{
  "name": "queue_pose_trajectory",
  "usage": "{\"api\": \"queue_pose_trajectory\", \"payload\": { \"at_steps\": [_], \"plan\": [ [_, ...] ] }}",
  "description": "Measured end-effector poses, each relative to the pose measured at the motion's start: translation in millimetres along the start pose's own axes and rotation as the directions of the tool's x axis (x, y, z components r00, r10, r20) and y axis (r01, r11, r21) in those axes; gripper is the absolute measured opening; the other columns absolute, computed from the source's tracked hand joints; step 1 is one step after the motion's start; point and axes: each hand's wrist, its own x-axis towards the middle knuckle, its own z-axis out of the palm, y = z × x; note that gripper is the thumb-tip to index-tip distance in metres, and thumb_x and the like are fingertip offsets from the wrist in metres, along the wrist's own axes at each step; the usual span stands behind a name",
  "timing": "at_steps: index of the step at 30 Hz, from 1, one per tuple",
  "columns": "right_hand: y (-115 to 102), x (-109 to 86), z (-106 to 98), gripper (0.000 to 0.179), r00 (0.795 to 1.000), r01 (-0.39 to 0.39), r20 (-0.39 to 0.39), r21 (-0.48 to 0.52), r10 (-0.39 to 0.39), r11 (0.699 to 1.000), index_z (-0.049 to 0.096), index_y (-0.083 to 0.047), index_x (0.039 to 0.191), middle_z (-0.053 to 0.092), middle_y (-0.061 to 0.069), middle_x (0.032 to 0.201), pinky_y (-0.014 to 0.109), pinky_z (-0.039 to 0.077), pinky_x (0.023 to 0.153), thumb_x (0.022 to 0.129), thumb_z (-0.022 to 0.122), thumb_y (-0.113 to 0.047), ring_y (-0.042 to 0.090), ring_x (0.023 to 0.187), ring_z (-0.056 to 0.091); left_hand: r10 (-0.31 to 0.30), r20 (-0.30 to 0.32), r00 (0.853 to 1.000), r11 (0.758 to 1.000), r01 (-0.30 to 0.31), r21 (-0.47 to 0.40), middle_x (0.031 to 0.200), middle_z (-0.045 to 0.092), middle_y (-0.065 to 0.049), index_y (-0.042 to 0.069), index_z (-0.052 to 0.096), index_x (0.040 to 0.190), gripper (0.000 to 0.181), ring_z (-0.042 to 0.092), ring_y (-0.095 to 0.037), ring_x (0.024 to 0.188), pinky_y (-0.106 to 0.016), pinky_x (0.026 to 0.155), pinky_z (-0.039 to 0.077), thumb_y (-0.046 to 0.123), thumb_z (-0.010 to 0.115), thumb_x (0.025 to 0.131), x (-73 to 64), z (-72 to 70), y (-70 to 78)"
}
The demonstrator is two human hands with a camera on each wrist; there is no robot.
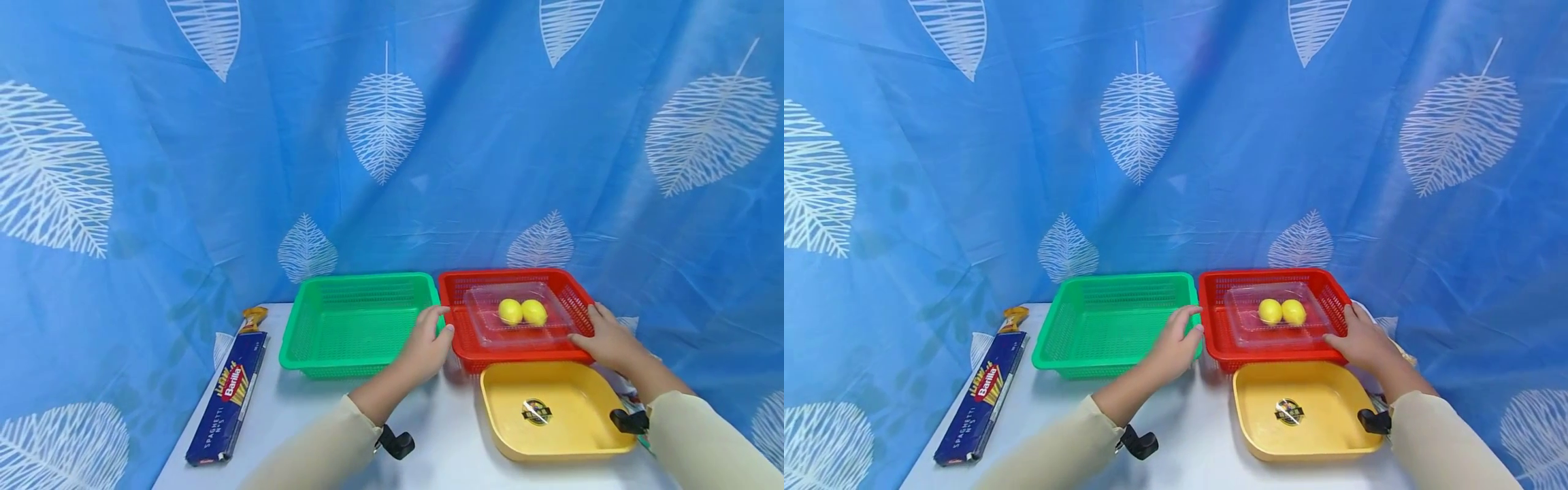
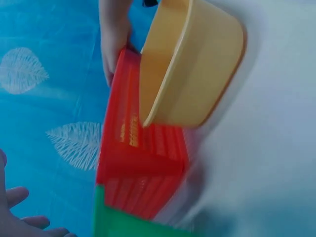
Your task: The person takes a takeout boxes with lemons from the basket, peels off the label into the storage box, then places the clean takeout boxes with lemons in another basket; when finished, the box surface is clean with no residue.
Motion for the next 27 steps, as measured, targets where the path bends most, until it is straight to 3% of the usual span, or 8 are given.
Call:
{"api": "queue_pose_trajectory", "payload": {
  "at_steps": [5, 11, 19, 25, 27],
  "plan": [
    [7.5, -0.1, -5.9, 0.122, 1.0, -0.002, -0.016, 0.0, 0.002, 1.0, 0.0, 0.011, 0.16, 0.001, 0.043, 0.162, 0.067, 0.06, 0.079, 0.088, 0.078, -0.047, 0.07, 0.137, 0.016, 0.013, 0.012, 1.0, 0.997, -0.013, 0.074, 0.169, 0.031, -0.012, 0.013, 0.046, 0.155, 0.05, 0.033, -0.034, 0.155, -0.063, 0.119, 0.039, 0.031, 0.046, 0.109, -9.9, -25.4, -9.0],
    [16.7, -1.1, -15.1, 0.119, 1.0, -0.012, -0.026, -0.033, 0.011, 0.999, 0.003, 0.015, 0.159, 0.003, 0.046, 0.158, 0.065, 0.062, 0.075, 0.087, 0.079, -0.044, 0.071, 0.134, 0.016, 0.005, 0.024, 1.0, 0.986, -0.009, 0.168, 0.17, 0.028, -0.014, 0.015, 0.042, 0.158, 0.053, 0.032, -0.037, 0.156, -0.062, 0.121, 0.036, 0.035, 0.046, 0.11, -16.3, -46.9, -19.9],
    [11.4, 6.5, -14.0, 0.11, 0.999, 0.02, -0.029, -0.062, -0.022, 0.998, 0.017, 0.015, 0.158, 0.012, 0.045, 0.156, 0.057, 0.064, 0.071, 0.088, 0.079, -0.042, 0.067, 0.128, 0.027, -0.05, -0.007, 0.999, 0.957, 0.05, 0.284, 0.171, 0.025, -0.018, 0.015, 0.041, 0.159, 0.053, 0.028, -0.042, 0.156, -0.067, 0.12, 0.034, 0.033, 0.049, 0.11, -33.3, -85.5, -39.2],
    [5.4, 2.8, -20.5, 0.119, 1.0, 0.01, 0.003, -0.048, -0.01, 0.999, 0.005, 0.013, 0.16, 0.016, 0.045, 0.153, 0.052, 0.065, 0.068, 0.087, 0.082, -0.04, 0.064, 0.124, 0.035, -0.1, -0.025, 0.995, 0.931, 0.103, 0.35, 0.17, 0.026, -0.02, 0.013, 0.042, 0.159, 0.054, 0.029, -0.044, 0.155, -0.069, 0.118, 0.034, 0.033, 0.05, 0.11, -45.3, -106.7, -53.0],
    [-0.8, 0.7, -24.1, 0.119, 1.0, 0.027, 0.003, -0.091, -0.027, 0.996, 0.006, 0.014, 0.16, 0.017, 0.046, 0.153, 0.057, 0.064, 0.071, 0.087, 0.082, -0.042, 0.066, 0.126, 0.032, -0.106, -0.025, 0.994, 0.918, 0.108, 0.381, 0.17, 0.026, -0.021, 0.013, 0.042, 0.159, 0.055, 0.029, -0.045, 0.155, -0.07, 0.118, 0.034, 0.034, 0.051, 0.109, -48.2, -112.4, -54.6]
  ]
}}
